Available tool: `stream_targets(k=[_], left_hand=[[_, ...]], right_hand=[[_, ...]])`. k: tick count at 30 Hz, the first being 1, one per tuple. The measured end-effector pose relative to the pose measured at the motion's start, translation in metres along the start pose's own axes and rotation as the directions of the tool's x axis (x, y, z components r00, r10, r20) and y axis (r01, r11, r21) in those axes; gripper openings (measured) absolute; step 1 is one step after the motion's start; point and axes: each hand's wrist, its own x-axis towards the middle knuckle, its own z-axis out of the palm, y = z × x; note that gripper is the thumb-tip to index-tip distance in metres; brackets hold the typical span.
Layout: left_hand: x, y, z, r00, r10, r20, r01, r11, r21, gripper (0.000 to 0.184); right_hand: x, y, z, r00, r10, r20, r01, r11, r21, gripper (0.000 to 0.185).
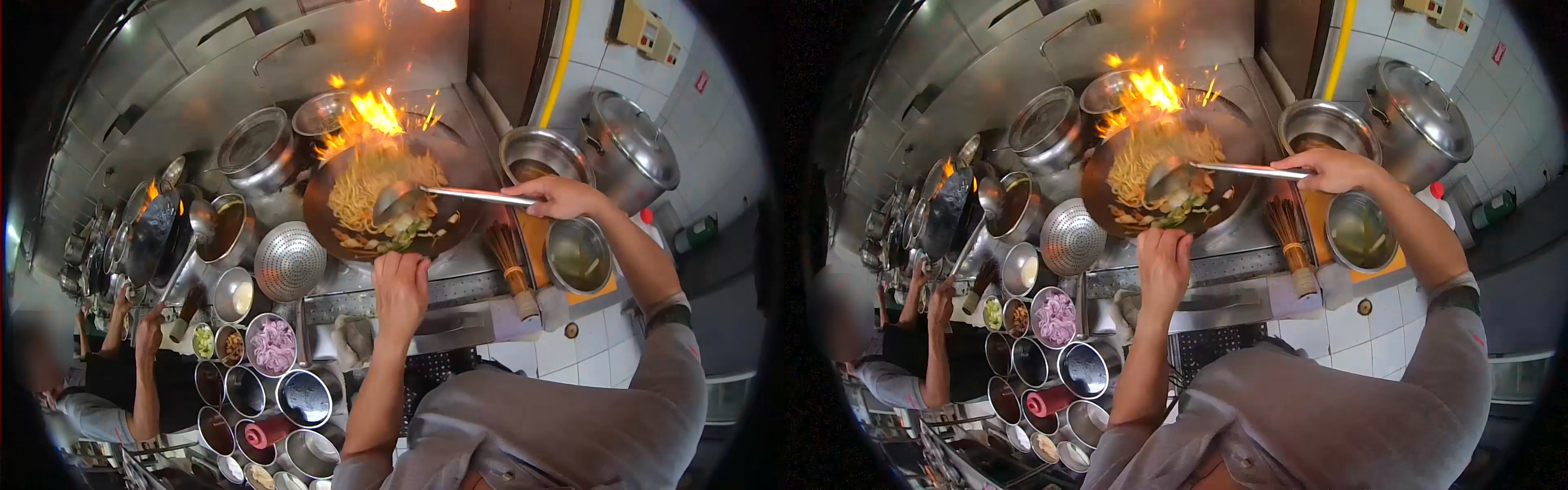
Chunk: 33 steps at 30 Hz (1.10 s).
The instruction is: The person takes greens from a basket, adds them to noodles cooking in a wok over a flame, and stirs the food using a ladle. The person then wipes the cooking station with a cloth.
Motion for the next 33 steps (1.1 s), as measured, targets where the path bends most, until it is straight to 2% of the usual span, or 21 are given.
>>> stream_targets(k=[2, 5, 6, 8, 9, 12, 13, 16, 17, 20, 21, 23, 24, 25, 26, 27, 28, 29, 32, 33], left_hand=[[-0.015, -0.026, 0.027, 0.999, -0.043, 0.016, 0.042, 0.998, 0.053, 0.008], [-0.047, -0.028, 0.040, 0.993, -0.106, 0.060, 0.099, 0.989, 0.110, 0.009], [-0.065, -0.025, 0.039, 0.988, -0.132, 0.084, 0.121, 0.984, 0.129, 0.010], [-0.087, -0.005, 0.019, 0.993, -0.088, 0.083, 0.085, 0.996, 0.039, 0.011], [-0.083, 0.005, 0.007, 0.995, -0.062, 0.077, 0.063, 0.998, -0.005, 0.011], [-0.027, 0.017, -0.009, 0.999, -0.052, -0.007, 0.052, 0.999, 0.009, 0.008], [-0.014, 0.014, -0.005, 0.999, -0.033, -0.026, 0.033, 0.999, 0.000, 0.008], [-0.012, -0.014, 0.029, 0.996, -0.090, -0.009, 0.090, 0.995, 0.040, 0.011], [-0.021, -0.016, 0.036, 0.996, -0.091, -0.016, 0.092, 0.993, 0.076, 0.010], [-0.074, -0.014, 0.044, 0.991, -0.131, 0.025, 0.128, 0.988, 0.091, 0.009], [-0.089, -0.006, 0.037, 0.990, -0.135, 0.039, 0.132, 0.990, 0.056, 0.009], [-0.095, 0.008, 0.019, 0.990, -0.133, 0.048, 0.133, 0.991, -0.005, 0.009], [-0.082, 0.010, 0.021, 0.994, -0.106, 0.023, 0.106, 0.994, -0.016, 0.010], [-0.062, 0.009, 0.021, 0.995, -0.098, 0.002, 0.098, 0.995, -0.010, 0.010], [-0.046, 0.004, 0.017, 0.995, -0.097, -0.034, 0.097, 0.995, 0.022, 0.010], [-0.035, -0.005, 0.020, 0.995, -0.095, -0.015, 0.095, 0.995, 0.007, 0.010], [-0.027, -0.014, 0.026, 0.996, -0.092, -0.005, 0.092, 0.996, -0.006, 0.010], [-0.023, -0.022, 0.034, 0.995, -0.091, -0.033, 0.091, 0.996, 0.000, 0.010], [-0.013, -0.027, 0.045, 0.988, -0.100, -0.116, 0.100, 0.995, -0.009, 0.011], [-0.011, -0.029, 0.047, 0.989, -0.126, -0.080, 0.127, 0.992, 0.004, 0.011]], right_hand=[[0.025, 0.021, 0.009, 0.988, -0.154, -0.034, 0.140, 0.955, -0.261, 0.058], [0.037, -0.004, 0.027, 0.987, 0.048, -0.152, -0.099, 0.932, -0.348, 0.056], [0.029, -0.003, 0.033, 0.983, 0.020, -0.181, -0.095, 0.904, -0.417, 0.056], [0.013, 0.003, 0.035, 0.969, -0.053, -0.243, -0.092, 0.832, -0.548, 0.057], [0.006, 0.014, 0.030, 0.974, -0.071, -0.217, -0.056, 0.849, -0.526, 0.057], [-0.011, 0.027, 0.006, 0.971, -0.206, -0.125, 0.176, 0.960, -0.216, 0.058], [-0.016, -0.001, -0.007, 1.000, 0.011, -0.010, -0.013, 0.992, -0.129, 0.057], [0.013, 0.019, -0.005, 0.989, -0.150, -0.006, 0.143, 0.952, -0.269, 0.056], [0.024, 0.027, 0.006, 0.976, -0.203, -0.073, 0.172, 0.936, -0.309, 0.056], [0.015, -0.005, 0.029, 0.981, 0.002, -0.192, -0.091, 0.885, -0.456, 0.057], [0.005, -0.003, 0.037, 0.964, -0.039, -0.262, -0.098, 0.867, -0.489, 0.058], [-0.024, 0.002, 0.049, 0.908, -0.225, -0.353, 0.097, 0.933, -0.347, 0.055], [-0.031, 0.002, 0.055, 0.855, -0.327, -0.403, 0.193, 0.921, -0.338, 0.055], [-0.042, -0.011, 0.059, 0.902, -0.189, -0.389, 0.172, 0.982, -0.079, 0.055], [-0.053, -0.025, 0.063, 0.929, -0.048, -0.366, 0.122, 0.975, 0.184, 0.056], [-0.058, -0.045, 0.063, 0.965, 0.247, -0.088, -0.153, 0.803, 0.576, 0.058], [-0.052, -0.025, 0.080, 0.972, 0.189, -0.136, -0.033, 0.692, 0.721, 0.062], [-0.051, -0.031, 0.085, 0.963, 0.241, -0.118, 0.004, 0.428, 0.904, 0.062], [-0.014, -0.015, 0.098, 0.959, 0.268, -0.092, 0.047, 0.170, 0.984, 0.062], [-0.002, -0.017, 0.106, 0.956, 0.258, -0.143, 0.044, 0.355, 0.934, 0.061]])
